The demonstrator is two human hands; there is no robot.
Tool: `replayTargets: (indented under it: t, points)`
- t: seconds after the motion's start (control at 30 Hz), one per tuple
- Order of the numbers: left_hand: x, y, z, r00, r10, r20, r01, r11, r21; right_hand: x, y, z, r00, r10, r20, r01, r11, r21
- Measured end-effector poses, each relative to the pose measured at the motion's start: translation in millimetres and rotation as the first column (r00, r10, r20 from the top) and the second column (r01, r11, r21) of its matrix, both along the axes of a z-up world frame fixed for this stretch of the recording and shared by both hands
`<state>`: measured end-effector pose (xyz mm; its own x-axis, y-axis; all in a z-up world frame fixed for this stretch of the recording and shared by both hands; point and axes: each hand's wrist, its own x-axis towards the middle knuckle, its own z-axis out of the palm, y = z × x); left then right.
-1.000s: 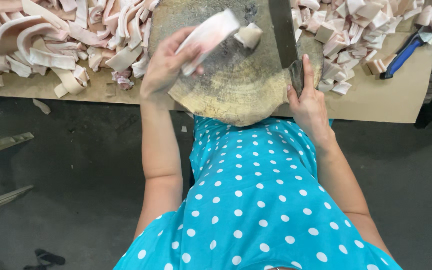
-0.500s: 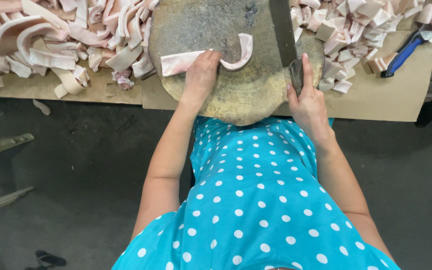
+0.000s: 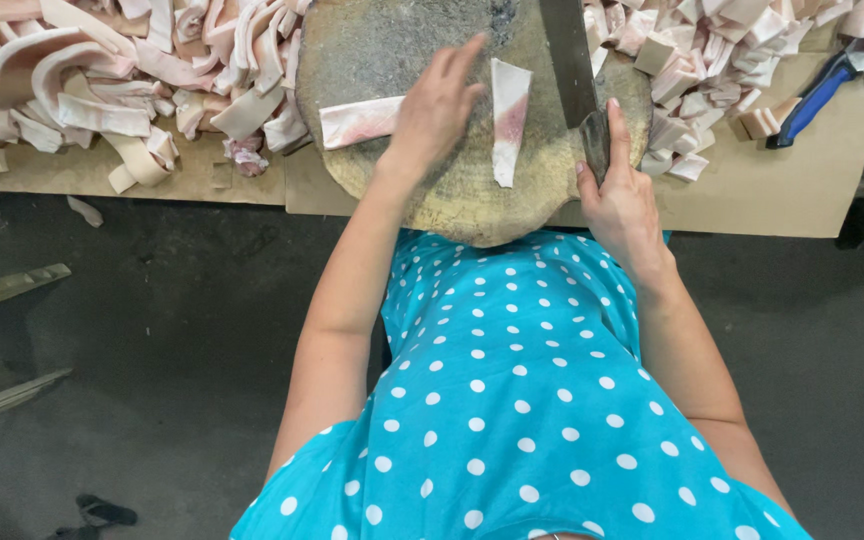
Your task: The person cuts strips of animal skin and fat into smaller pieces using a cleaver on a wooden cutting board.
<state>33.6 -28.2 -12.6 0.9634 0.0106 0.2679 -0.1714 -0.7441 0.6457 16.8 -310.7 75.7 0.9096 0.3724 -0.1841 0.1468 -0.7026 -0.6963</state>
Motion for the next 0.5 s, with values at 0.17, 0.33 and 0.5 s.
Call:
replayTargets:
  t: [0.17, 0.33, 0.5]
  points:
    - [41, -35, -7, 0.993, -0.039, -0.115, 0.063, 0.975, 0.212, 0, 0, -6, 1.0, -0.004, 0.029, 0.004, 1.0, 0.003]
    - [31, -32, 20, 0.92, -0.258, -0.293, 0.209, 0.959, -0.191, 0, -1, -7, 1.0, -0.007, 0.017, 0.006, 1.0, 0.009]
    - [10, -17, 78, 0.897, -0.136, -0.421, -0.169, 0.775, -0.609, 9, -8, -5, 0.993, -0.029, -0.114, 0.026, 0.999, -0.028]
